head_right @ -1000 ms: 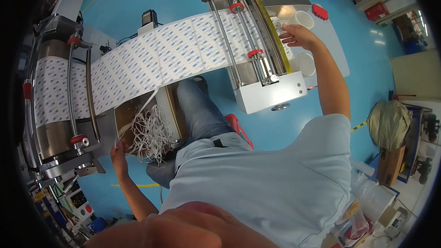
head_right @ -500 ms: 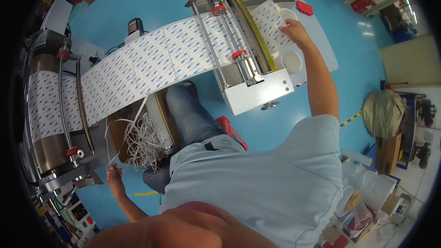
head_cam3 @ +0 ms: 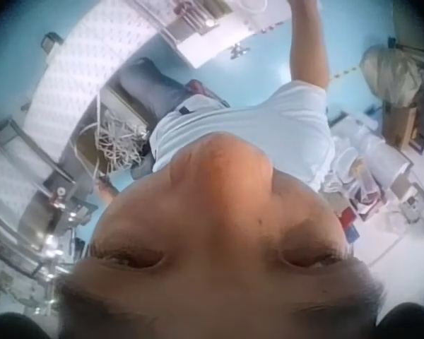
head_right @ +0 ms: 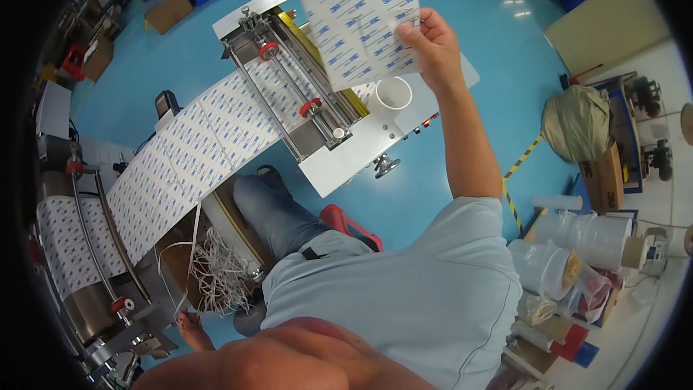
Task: Removing waste material from sheets of adhesive labels and stacking the finished products at a production station.
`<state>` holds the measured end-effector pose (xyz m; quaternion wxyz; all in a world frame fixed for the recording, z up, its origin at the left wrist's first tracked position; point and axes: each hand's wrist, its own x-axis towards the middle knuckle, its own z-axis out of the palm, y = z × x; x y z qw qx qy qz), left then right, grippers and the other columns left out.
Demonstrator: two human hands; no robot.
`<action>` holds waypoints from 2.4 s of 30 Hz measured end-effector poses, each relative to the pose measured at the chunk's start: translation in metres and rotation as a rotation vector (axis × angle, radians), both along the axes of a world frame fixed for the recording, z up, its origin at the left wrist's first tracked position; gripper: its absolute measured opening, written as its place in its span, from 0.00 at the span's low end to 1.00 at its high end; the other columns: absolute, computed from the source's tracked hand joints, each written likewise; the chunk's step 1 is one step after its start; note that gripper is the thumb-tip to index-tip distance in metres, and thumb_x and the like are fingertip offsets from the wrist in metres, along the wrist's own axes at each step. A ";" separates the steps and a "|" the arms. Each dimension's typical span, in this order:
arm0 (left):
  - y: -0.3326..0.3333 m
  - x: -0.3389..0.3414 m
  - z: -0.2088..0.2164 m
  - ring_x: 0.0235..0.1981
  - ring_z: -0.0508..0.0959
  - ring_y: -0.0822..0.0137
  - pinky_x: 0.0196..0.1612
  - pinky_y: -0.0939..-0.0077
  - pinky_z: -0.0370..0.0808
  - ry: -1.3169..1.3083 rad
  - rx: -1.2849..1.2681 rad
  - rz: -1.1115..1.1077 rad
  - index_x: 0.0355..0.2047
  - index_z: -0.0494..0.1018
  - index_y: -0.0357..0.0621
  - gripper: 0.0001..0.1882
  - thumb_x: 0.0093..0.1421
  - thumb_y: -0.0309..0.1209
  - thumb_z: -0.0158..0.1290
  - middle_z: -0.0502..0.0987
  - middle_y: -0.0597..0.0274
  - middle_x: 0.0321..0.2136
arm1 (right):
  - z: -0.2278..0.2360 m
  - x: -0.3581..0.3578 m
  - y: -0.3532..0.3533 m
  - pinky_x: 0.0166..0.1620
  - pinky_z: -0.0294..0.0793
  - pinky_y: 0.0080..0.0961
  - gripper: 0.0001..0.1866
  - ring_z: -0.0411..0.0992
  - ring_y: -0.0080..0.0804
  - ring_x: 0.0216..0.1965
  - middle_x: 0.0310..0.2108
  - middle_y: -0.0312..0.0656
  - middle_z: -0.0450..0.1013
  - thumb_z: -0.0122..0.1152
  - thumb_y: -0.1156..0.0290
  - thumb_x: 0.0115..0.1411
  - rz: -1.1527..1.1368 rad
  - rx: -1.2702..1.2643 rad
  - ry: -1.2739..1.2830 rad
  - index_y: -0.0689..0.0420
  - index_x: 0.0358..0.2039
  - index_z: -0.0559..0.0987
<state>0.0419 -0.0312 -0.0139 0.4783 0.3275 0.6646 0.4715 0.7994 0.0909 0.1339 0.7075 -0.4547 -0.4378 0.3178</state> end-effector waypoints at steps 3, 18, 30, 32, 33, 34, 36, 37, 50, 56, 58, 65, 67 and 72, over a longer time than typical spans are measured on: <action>-0.001 0.011 0.004 0.23 0.61 0.79 0.30 0.82 0.60 -0.011 0.017 0.017 0.38 0.68 0.38 0.16 0.62 0.40 0.47 0.64 0.71 0.20 | 0.008 -0.010 -0.004 0.40 0.73 0.20 0.11 0.73 0.22 0.34 0.35 0.40 0.75 0.59 0.74 0.55 0.028 0.015 0.001 0.61 0.38 0.70; -0.006 0.012 0.008 0.22 0.65 0.79 0.29 0.83 0.62 -0.070 0.059 0.039 0.38 0.70 0.38 0.14 0.62 0.38 0.48 0.69 0.70 0.21 | 0.029 -0.047 -0.011 0.40 0.75 0.21 0.12 0.74 0.23 0.35 0.36 0.43 0.74 0.58 0.74 0.56 0.064 0.055 0.001 0.62 0.39 0.70; -0.053 -0.033 -0.010 0.27 0.67 0.78 0.35 0.84 0.64 -0.086 0.002 0.071 0.37 0.69 0.40 0.13 0.62 0.38 0.49 0.70 0.69 0.25 | 0.010 -0.026 0.001 0.40 0.75 0.22 0.11 0.74 0.26 0.35 0.36 0.46 0.74 0.55 0.75 0.57 0.024 0.027 0.157 0.63 0.40 0.69; -0.063 -0.040 -0.009 0.28 0.67 0.78 0.36 0.83 0.64 -0.081 -0.024 0.146 0.37 0.69 0.41 0.13 0.62 0.39 0.49 0.70 0.69 0.25 | 0.003 -0.018 0.004 0.39 0.76 0.22 0.12 0.74 0.26 0.34 0.36 0.45 0.74 0.56 0.75 0.56 0.006 0.015 0.178 0.64 0.40 0.69; -0.066 -0.043 -0.008 0.29 0.68 0.77 0.37 0.83 0.64 -0.078 -0.045 0.221 0.37 0.69 0.42 0.12 0.61 0.39 0.49 0.70 0.69 0.26 | -0.001 -0.014 0.006 0.39 0.76 0.22 0.12 0.74 0.26 0.34 0.36 0.45 0.74 0.56 0.75 0.56 -0.028 -0.001 0.165 0.64 0.41 0.69; -0.067 -0.048 -0.009 0.29 0.68 0.77 0.37 0.83 0.64 -0.076 -0.049 0.218 0.37 0.69 0.42 0.12 0.61 0.39 0.49 0.70 0.69 0.26 | -0.005 -0.008 0.008 0.39 0.76 0.22 0.13 0.74 0.26 0.34 0.36 0.45 0.74 0.56 0.75 0.56 -0.062 -0.017 0.152 0.64 0.41 0.69; -0.073 -0.063 -0.011 0.30 0.69 0.77 0.39 0.79 0.64 -0.113 -0.004 0.278 0.38 0.69 0.44 0.13 0.61 0.40 0.50 0.71 0.69 0.26 | -0.020 0.009 0.018 0.39 0.75 0.22 0.13 0.74 0.26 0.34 0.36 0.45 0.74 0.56 0.75 0.56 -0.099 -0.071 0.117 0.64 0.41 0.69; -0.074 -0.068 -0.011 0.30 0.69 0.77 0.39 0.79 0.64 -0.110 -0.005 0.279 0.38 0.69 0.44 0.13 0.61 0.40 0.50 0.71 0.69 0.26 | -0.029 0.018 0.022 0.39 0.74 0.22 0.13 0.74 0.25 0.34 0.36 0.45 0.74 0.56 0.75 0.55 -0.140 -0.121 0.077 0.64 0.41 0.70; -0.093 -0.095 -0.012 0.38 0.73 0.70 0.44 0.72 0.68 -0.168 0.075 0.343 0.39 0.70 0.45 0.10 0.59 0.34 0.48 0.73 0.66 0.34 | -0.101 0.073 0.044 0.41 0.68 0.20 0.21 0.70 0.25 0.39 0.40 0.42 0.72 0.54 0.62 0.58 -0.181 -0.604 -0.889 0.60 0.49 0.70; -0.112 -0.101 0.001 0.40 0.71 0.70 0.46 0.75 0.66 -0.177 0.098 0.315 0.30 0.66 0.46 0.03 0.58 0.30 0.47 0.71 0.66 0.37 | 0.004 -0.207 -0.048 0.36 0.69 0.21 0.26 0.69 0.24 0.31 0.43 0.44 0.72 0.59 0.59 0.53 0.928 -0.173 -0.466 0.62 0.48 0.70; -0.110 -0.109 -0.003 0.40 0.71 0.71 0.46 0.75 0.66 -0.203 0.110 0.255 0.30 0.67 0.45 0.03 0.58 0.29 0.47 0.71 0.66 0.37 | -0.033 -0.302 -0.050 0.36 0.71 0.21 0.26 0.71 0.24 0.34 0.42 0.41 0.72 0.63 0.62 0.51 1.471 -0.327 -0.244 0.59 0.50 0.70; -0.148 -0.157 -0.014 0.44 0.70 0.65 0.54 0.65 0.63 -0.242 0.229 0.111 0.32 0.68 0.41 0.08 0.58 0.33 0.49 0.70 0.61 0.37 | -0.175 -0.564 -0.034 0.31 0.68 0.18 0.42 0.67 0.21 0.29 0.59 0.43 0.57 0.59 0.75 0.52 1.352 -0.593 0.422 0.53 0.63 0.47; -0.159 -0.167 -0.016 0.43 0.70 0.65 0.53 0.64 0.63 -0.317 0.198 0.199 0.33 0.68 0.40 0.09 0.58 0.34 0.49 0.71 0.61 0.36 | -0.175 -0.600 -0.017 0.30 0.67 0.18 0.43 0.66 0.20 0.27 0.60 0.44 0.55 0.58 0.78 0.51 1.329 -0.517 0.662 0.51 0.64 0.47; -0.168 -0.180 -0.029 0.41 0.71 0.66 0.49 0.64 0.65 -0.394 -0.018 0.276 0.32 0.70 0.44 0.09 0.59 0.36 0.49 0.73 0.63 0.34 | -0.151 -0.658 0.006 0.25 0.67 0.12 0.27 0.66 0.13 0.24 0.45 0.42 0.70 0.59 0.75 0.55 1.386 -0.468 0.898 0.55 0.55 0.61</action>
